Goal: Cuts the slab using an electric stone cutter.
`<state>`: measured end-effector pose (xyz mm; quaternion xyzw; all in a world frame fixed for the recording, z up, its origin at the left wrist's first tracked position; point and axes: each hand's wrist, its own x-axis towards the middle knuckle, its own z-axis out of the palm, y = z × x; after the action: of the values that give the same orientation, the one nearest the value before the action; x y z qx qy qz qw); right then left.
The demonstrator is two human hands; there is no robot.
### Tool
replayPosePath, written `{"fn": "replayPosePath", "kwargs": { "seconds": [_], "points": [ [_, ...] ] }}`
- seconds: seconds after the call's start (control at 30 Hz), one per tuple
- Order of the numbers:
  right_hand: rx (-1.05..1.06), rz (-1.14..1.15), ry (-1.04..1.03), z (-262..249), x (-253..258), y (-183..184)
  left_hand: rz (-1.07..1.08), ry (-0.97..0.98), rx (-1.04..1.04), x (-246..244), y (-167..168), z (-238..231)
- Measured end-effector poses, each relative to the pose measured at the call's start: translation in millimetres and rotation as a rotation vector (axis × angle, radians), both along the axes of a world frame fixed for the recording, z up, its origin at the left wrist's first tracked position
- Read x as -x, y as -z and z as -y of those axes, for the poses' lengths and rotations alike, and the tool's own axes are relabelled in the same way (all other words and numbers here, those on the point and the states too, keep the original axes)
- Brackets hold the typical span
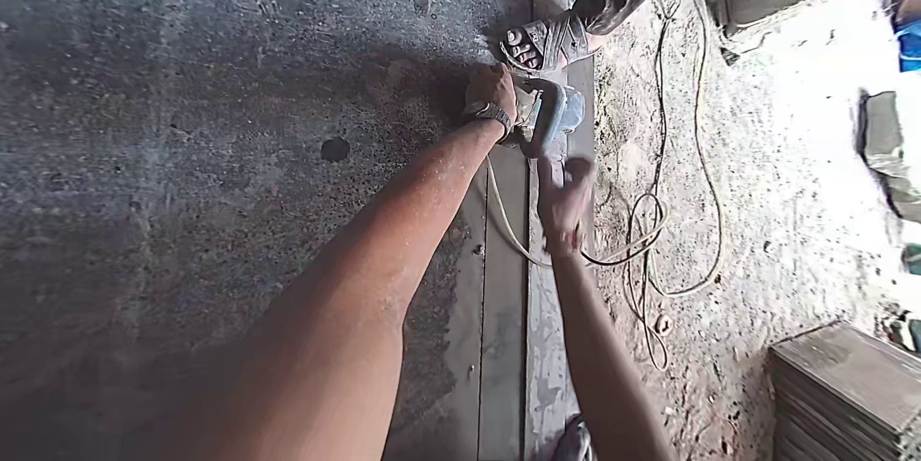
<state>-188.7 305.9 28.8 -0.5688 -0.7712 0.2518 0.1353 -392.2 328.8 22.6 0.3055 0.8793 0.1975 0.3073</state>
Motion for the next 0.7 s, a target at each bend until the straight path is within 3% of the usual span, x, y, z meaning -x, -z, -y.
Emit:
{"fn": "replayPosePath", "kwargs": {
  "seconds": [0.17,0.3,0.4,0.6,0.7],
  "points": [
    [0.085,0.280,0.368,97,-117,50,0.000,-0.005,0.011,3,0,-1],
    [0.014,0.467,0.320,120,-138,82,0.005,0.000,0.008,1,-1,-2],
    [0.007,0.446,0.193,99,-128,86,-0.013,-0.007,0.016,4,1,-4],
    [-0.009,0.469,-0.271,13,-95,79,-0.052,0.037,0.038,5,6,-10],
    [0.110,0.485,-0.359,-17,-65,65,-0.059,0.075,0.067,9,3,-10]
  ]
}}
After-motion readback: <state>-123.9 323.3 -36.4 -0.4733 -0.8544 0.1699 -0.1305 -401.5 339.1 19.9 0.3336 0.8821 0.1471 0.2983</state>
